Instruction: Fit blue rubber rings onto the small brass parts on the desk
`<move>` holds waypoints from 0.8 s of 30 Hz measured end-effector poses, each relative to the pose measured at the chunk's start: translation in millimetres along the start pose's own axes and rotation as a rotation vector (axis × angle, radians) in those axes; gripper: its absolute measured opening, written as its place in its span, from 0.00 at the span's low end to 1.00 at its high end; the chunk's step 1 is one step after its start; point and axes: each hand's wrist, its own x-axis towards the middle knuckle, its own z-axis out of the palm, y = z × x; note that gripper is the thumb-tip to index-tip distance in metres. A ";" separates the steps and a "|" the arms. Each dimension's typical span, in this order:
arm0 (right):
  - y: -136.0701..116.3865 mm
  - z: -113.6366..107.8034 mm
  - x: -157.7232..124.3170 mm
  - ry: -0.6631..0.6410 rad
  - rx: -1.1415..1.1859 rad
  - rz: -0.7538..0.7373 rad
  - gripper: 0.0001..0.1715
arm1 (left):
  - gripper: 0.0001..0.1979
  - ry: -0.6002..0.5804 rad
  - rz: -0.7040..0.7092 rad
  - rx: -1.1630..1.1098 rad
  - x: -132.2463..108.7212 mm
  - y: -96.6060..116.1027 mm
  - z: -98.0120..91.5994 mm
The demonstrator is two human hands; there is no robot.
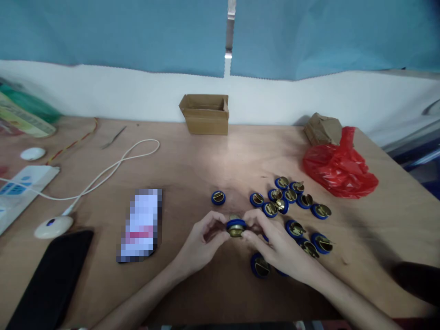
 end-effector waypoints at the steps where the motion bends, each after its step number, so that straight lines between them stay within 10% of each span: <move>1: 0.4 -0.2 -0.1 -0.015 -0.038 -0.009 0.03 | 0.04 0.013 0.032 0.028 -0.6 -1.3 0.5; 12: 20.7 8.2 -0.7 0.015 -0.584 -0.170 0.21 | 0.07 -0.008 0.098 0.371 -6.0 -14.7 -0.3; 24: 16.5 10.6 -2.8 -0.069 -0.481 -0.128 0.17 | 0.05 -0.111 0.125 0.278 -6.7 -5.6 -2.2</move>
